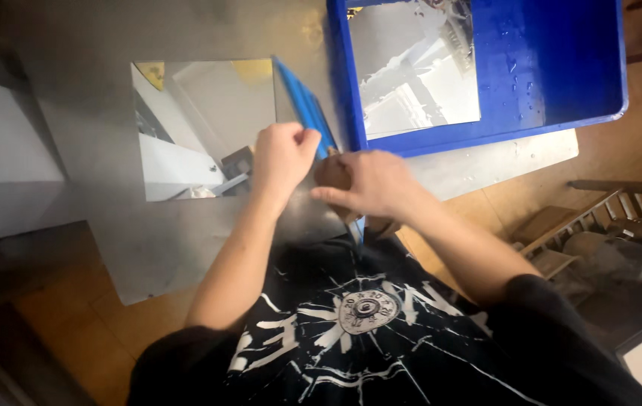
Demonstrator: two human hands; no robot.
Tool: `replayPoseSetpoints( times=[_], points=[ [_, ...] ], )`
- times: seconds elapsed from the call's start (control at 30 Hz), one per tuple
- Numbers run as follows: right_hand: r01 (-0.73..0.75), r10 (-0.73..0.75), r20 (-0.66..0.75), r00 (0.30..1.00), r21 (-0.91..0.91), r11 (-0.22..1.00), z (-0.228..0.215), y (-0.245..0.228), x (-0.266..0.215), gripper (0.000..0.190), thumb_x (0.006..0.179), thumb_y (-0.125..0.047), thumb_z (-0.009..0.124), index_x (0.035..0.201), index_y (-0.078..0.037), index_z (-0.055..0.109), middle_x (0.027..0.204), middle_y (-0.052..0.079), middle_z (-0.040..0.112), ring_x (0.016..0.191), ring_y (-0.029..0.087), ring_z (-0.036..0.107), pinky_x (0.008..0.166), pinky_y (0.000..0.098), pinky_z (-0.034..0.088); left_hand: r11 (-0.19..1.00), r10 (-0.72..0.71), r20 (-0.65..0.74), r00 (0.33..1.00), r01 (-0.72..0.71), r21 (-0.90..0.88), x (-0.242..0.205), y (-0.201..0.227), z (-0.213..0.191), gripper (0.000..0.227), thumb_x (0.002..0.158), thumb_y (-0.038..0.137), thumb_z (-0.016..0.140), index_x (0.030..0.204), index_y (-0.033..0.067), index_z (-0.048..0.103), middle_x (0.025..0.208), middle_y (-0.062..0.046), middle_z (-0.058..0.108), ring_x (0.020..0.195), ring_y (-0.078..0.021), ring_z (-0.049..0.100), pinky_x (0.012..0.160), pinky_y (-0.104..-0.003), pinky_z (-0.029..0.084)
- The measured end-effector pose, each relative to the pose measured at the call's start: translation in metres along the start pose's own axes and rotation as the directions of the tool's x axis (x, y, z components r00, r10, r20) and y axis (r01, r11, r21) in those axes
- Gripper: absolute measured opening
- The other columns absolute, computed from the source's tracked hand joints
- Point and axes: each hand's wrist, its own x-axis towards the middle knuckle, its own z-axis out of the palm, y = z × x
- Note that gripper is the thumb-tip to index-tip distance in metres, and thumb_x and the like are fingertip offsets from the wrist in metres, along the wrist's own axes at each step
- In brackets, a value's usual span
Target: The person repeatedly wipes rectangular mirrors with a brown cloth, dipping them into a blue tub of water between wipes. The person handles the mirrors one at a time, wiping both sides and placing them back into the tub.
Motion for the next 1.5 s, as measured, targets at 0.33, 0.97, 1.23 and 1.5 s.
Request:
replayPoseSetpoints(
  times=[0.33, 0.97, 1.23, 1.5],
  points=[
    [-0.165, 0.219, 0.143, 0.965, -0.317, 0.934, -0.042, 0.002, 0.007, 0.035, 0.081, -0.049, 0.061, 0.094, -0.021, 0.078, 0.08, 0.013, 0.075, 0.083, 0.034, 0.073, 0.077, 0.0466, 0.057, 0.935, 0.089, 0.047, 0.995, -0.067, -0.349, 0.018, 0.017, 0.058, 0.04, 0.097, 0.034, 0.066, 0.076, 0.0001, 0.066, 0.06, -0.008, 0.065, 0.055, -0.0162, 0.059, 0.053, -0.034, 0.047],
    [0.053, -0.007, -0.15, 0.989, 0.301, 0.952, -0.069, 0.166, 0.001, 0.027, 0.089, -0.022, 0.059, 0.089, 0.002, 0.07, 0.067, 0.017, 0.068, 0.062, 0.03, 0.068, 0.061, 0.0394, 0.053, 0.932, -0.349, -0.134, 0.927, 0.328, -0.157, -0.038, -0.168, 0.164, 0.049, 0.097, 0.042, 0.059, 0.112, -0.0026, 0.071, 0.11, -0.021, 0.074, 0.102, -0.0309, 0.071, 0.09, -0.041, 0.053],
    [0.107, 0.106, -0.17, 0.98, 0.891, 0.441, -0.061, 0.355, -0.044, 0.011, 0.084, -0.008, 0.063, 0.078, -0.007, 0.054, 0.065, -0.002, 0.048, 0.051, 0.012, 0.044, 0.046, 0.028, 0.033, 0.192, -0.33, 0.28, 0.902, 0.354, -0.915, -0.03, -0.149, 0.178, 0.063, 0.107, 0.055, 0.053, 0.129, -0.0022, 0.066, 0.113, -0.016, 0.072, 0.107, -0.0284, 0.066, 0.094, -0.04, 0.05],
    [0.136, 0.226, -0.197, 0.954, 0.956, 0.26, 0.025, 0.458, -0.023, 0.022, 0.061, -0.013, 0.065, 0.081, -0.015, 0.054, 0.091, -0.003, 0.045, 0.092, 0.015, 0.043, 0.089, 0.03, 0.036, -0.214, 0.019, 0.486, 0.874, 0.478, -0.852, -0.118, -0.011, 0.177, 0.064, 0.107, 0.056, 0.05, 0.13, -0.0022, 0.065, 0.115, -0.015, 0.072, 0.108, -0.028, 0.066, 0.094, -0.04, 0.05]
  ],
)
